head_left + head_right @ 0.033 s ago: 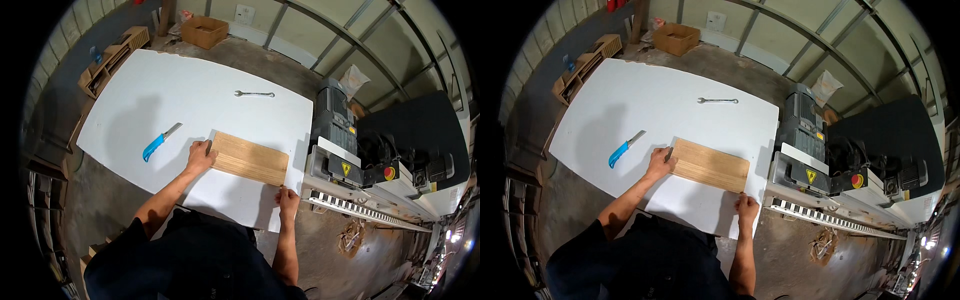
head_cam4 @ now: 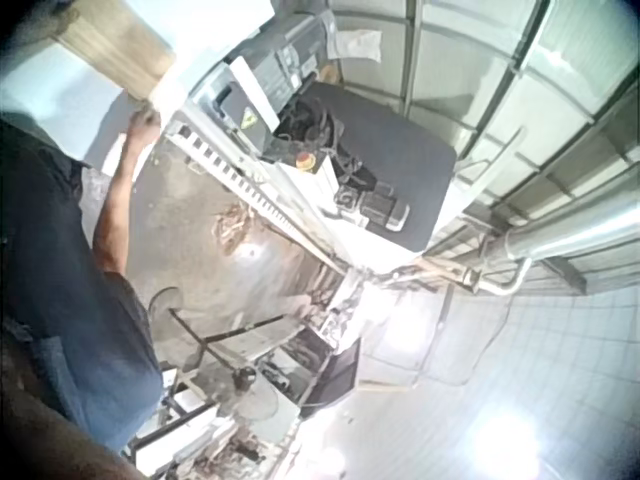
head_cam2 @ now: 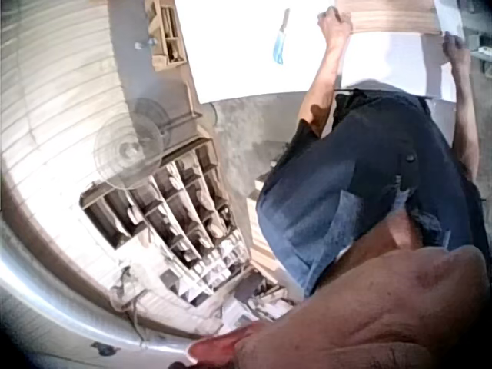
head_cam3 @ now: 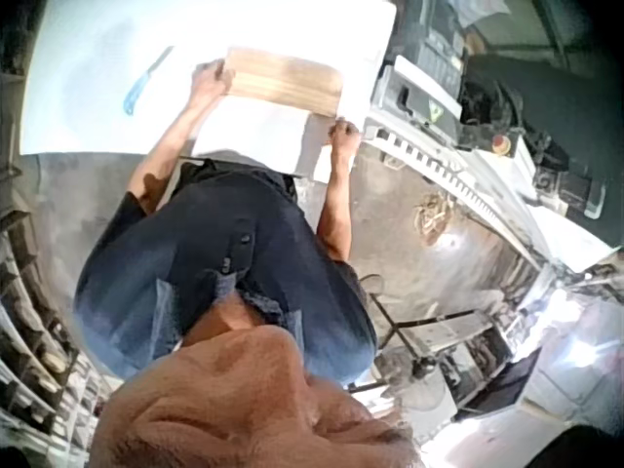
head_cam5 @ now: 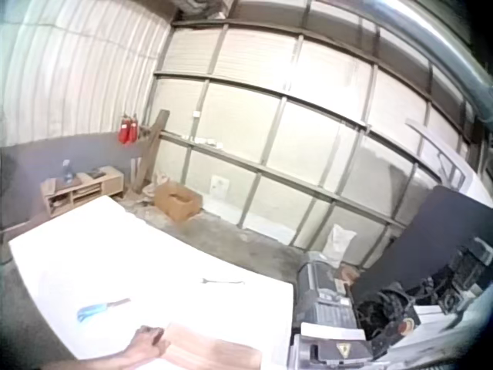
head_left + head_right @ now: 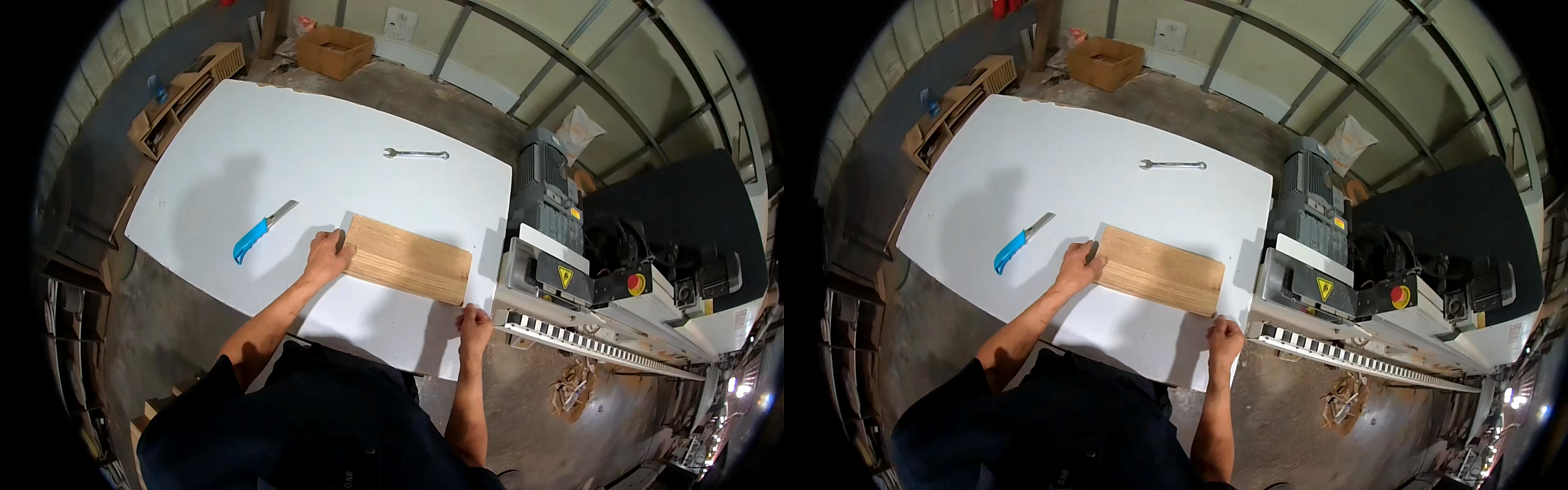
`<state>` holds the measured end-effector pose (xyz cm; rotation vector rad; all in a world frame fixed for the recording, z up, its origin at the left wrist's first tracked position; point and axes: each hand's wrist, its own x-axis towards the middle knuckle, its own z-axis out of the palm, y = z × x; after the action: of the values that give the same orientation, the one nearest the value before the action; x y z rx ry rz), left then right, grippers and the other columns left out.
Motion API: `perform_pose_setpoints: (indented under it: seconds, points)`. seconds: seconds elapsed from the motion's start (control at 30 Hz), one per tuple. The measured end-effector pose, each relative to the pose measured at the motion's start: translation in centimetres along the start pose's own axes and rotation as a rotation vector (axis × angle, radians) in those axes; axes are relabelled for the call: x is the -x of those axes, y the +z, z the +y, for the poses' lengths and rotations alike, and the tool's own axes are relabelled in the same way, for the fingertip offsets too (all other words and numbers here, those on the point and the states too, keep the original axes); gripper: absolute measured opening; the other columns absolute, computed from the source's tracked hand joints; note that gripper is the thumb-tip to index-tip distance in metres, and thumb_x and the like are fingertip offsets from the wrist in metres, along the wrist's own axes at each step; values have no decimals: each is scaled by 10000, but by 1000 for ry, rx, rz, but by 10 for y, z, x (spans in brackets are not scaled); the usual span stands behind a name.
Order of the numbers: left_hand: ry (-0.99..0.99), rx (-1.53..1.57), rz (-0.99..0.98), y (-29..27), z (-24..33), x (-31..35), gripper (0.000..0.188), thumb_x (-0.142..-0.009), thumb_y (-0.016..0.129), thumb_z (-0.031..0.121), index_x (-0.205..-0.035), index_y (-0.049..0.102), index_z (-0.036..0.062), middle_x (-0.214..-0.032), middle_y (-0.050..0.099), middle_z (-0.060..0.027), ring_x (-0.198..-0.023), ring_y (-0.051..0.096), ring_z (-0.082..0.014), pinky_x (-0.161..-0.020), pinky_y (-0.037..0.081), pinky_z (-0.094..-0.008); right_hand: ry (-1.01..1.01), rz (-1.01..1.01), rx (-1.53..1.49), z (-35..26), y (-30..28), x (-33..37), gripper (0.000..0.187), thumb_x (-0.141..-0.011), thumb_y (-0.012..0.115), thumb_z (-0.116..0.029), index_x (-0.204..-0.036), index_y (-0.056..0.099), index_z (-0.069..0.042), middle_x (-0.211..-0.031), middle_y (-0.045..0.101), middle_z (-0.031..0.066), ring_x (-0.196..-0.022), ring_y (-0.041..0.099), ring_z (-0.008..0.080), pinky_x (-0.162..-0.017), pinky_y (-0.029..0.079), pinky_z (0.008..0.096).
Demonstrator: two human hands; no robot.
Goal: The person organizes wooden panels by moving them from a workspace and stacking them on a large wooden pallet.
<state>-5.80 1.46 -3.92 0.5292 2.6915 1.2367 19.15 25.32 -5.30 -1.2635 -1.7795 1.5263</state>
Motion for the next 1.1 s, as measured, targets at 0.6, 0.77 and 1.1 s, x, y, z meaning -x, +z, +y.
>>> perform_pose_setpoints:
  seconds: [0.6,0.77,1.1]
  points:
    - [-179,347,-234,7,8,-12,261,-840,600,181,-939,663,-53,-757,653,-83,-666,554,-132,-632,459,-297,56,-27,-12,-3,33,-35,336,-877,590,-170,-1083,619,93,-897,676,108,-773,600,151,-722,476,285]
    - [-165,377,-236,7,2,-11,251,-824,598,163,-936,658,-54,-748,660,-167,-676,600,-200,-658,475,-334,-102,-87,222,-19,36,-39,394,-832,676,-274,-994,649,84,-845,671,101,-739,596,138,-670,481,271]
    - [-123,417,-182,14,-2,-12,238,-821,607,164,-907,657,-52,-649,613,-140,-593,541,-185,-604,454,-332,-7,-14,-115,-6,37,-87,325,-879,626,-255,-746,658,40,-626,590,5,-560,490,81,-520,400,257]
